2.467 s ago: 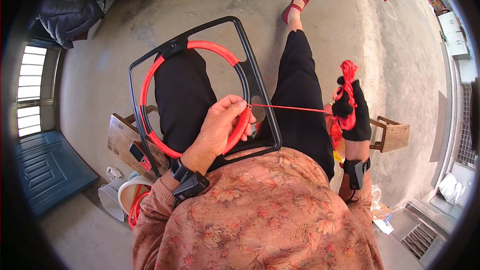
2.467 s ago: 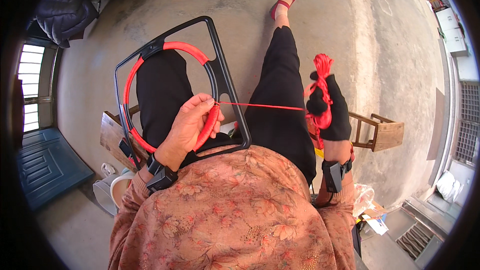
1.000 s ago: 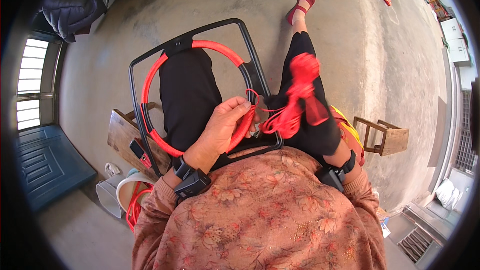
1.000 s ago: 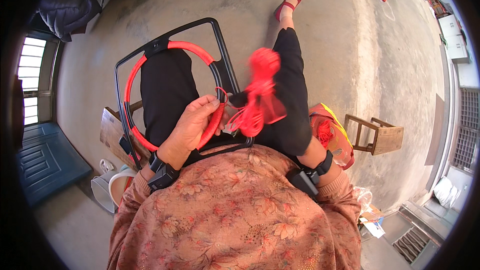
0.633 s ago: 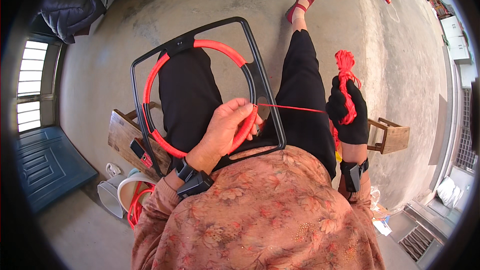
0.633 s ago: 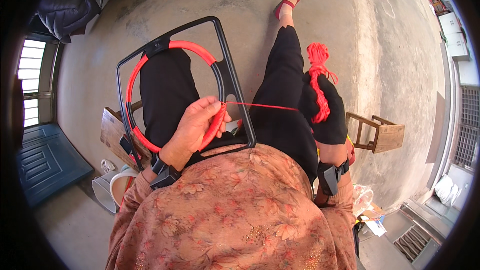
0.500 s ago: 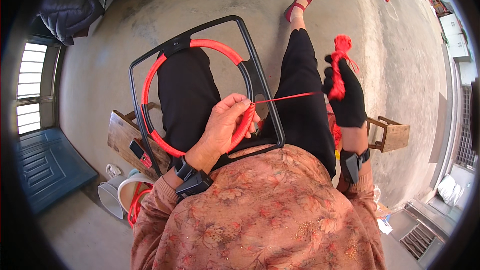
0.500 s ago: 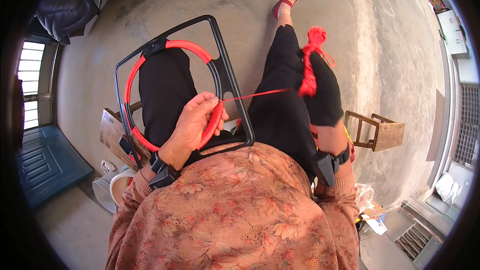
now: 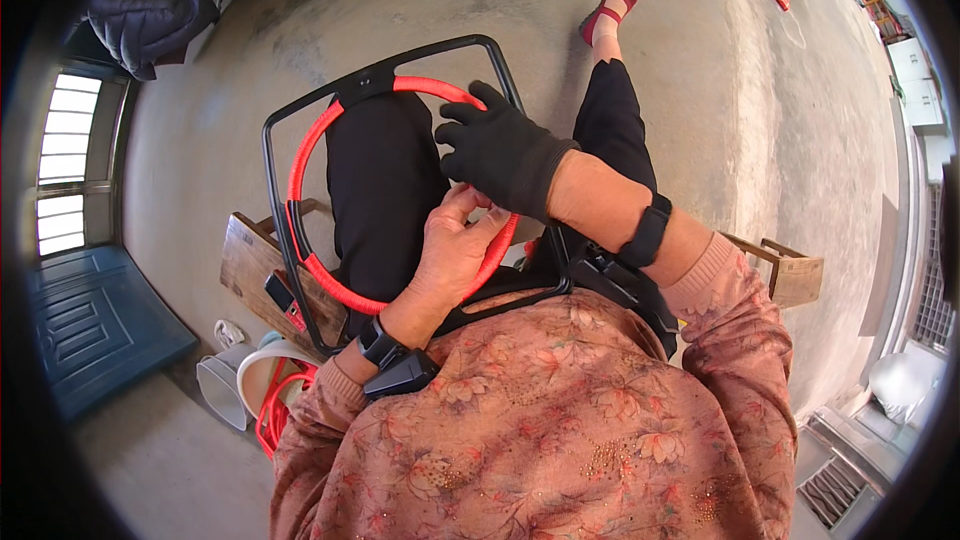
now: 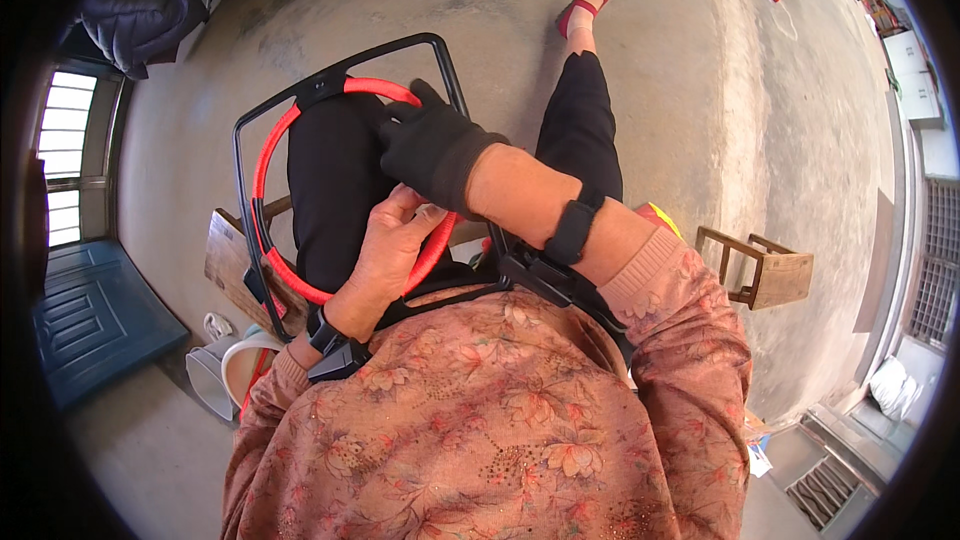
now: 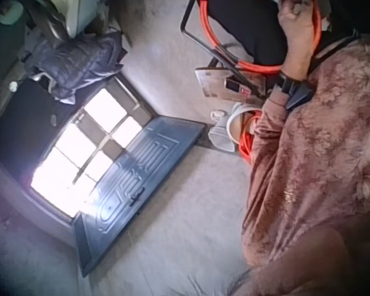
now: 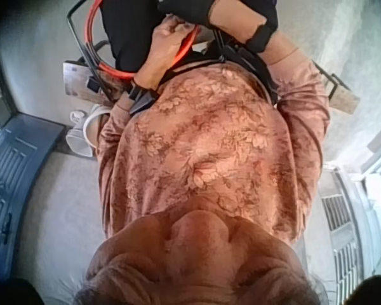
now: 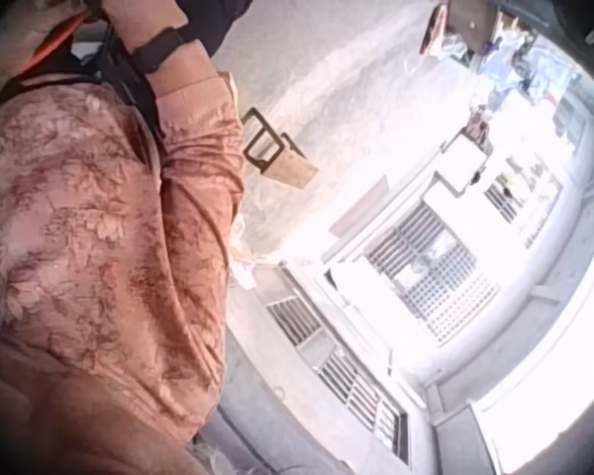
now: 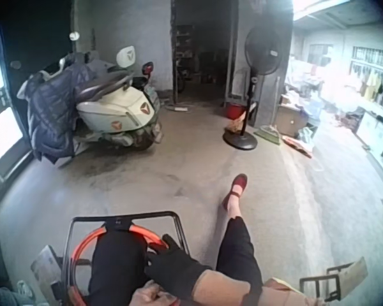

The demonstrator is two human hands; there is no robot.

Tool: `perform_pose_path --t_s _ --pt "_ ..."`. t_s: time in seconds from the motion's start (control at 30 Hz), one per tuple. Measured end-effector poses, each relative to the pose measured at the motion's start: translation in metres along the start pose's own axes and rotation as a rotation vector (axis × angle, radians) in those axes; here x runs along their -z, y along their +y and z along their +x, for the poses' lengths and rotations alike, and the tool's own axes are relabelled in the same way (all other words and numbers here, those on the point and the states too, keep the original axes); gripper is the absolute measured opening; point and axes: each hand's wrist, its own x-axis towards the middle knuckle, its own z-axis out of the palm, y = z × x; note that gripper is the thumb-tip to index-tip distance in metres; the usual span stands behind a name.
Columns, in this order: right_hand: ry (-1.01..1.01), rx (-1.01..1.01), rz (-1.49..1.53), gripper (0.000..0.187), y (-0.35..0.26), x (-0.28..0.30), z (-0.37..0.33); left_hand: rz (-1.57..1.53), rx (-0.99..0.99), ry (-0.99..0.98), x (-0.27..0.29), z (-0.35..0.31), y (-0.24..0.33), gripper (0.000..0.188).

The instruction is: Winding red string or rope onto a black plastic frame with red padded sections.

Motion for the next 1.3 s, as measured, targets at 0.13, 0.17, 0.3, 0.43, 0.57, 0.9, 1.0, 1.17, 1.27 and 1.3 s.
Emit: perform_pose_path --t_s 0.13,0.17,0.3,0.43,0.57,0.9,1.0,1.17,1.27,1.3 --pt "0.272 -0.148 0.37 0.043 0.008 0.006 -0.018 -0.091 0.097 0.012 -0.006 -0.005 0.014 0.012" --pt "0.327 -0.219 0.477 0.043 0.009 0.009 -0.03 -0.117 0.152 -0.009 -0.007 -0.005 0.022 0.013" --pt "0.386 -0.303 0.759 0.047 0.007 -0.001 -0.089 -0.279 0.304 -0.171 -0.004 -0.002 0.03 0.016" --pt "0.363 -0.234 0.395 0.049 -0.03 0.005 -0.091 -0.283 0.261 -0.207 -0.002 -0.002 0.03 0.015" --pt "0.471 -0.424 0.76 0.041 -0.048 -0.002 -0.096 -0.332 0.392 -0.209 0.002 0.002 0.037 0.015" --pt "0.995 -0.54 2.428 0.031 -0.008 -0.011 -0.185 -0.369 0.418 -0.155 -0.001 -0.002 0.03 0.016" --pt "1.019 -0.416 2.389 0.032 -0.003 -0.016 -0.195 -0.441 0.405 -0.128 -0.004 -0.002 0.035 0.015" --pt "1.366 -0.86 2.124 0.029 0.022 -0.026 -0.168 -0.389 0.427 -0.097 -0.004 0.001 0.035 0.013" --pt "1.329 -0.734 1.921 0.023 0.042 -0.026 -0.12 -0.31 0.415 -0.039 -0.007 -0.002 0.037 0.011" --pt "1.144 -0.832 1.317 0.023 0.046 -0.033 -0.106 -0.312 0.399 -0.014 -0.012 -0.003 0.037 0.011"
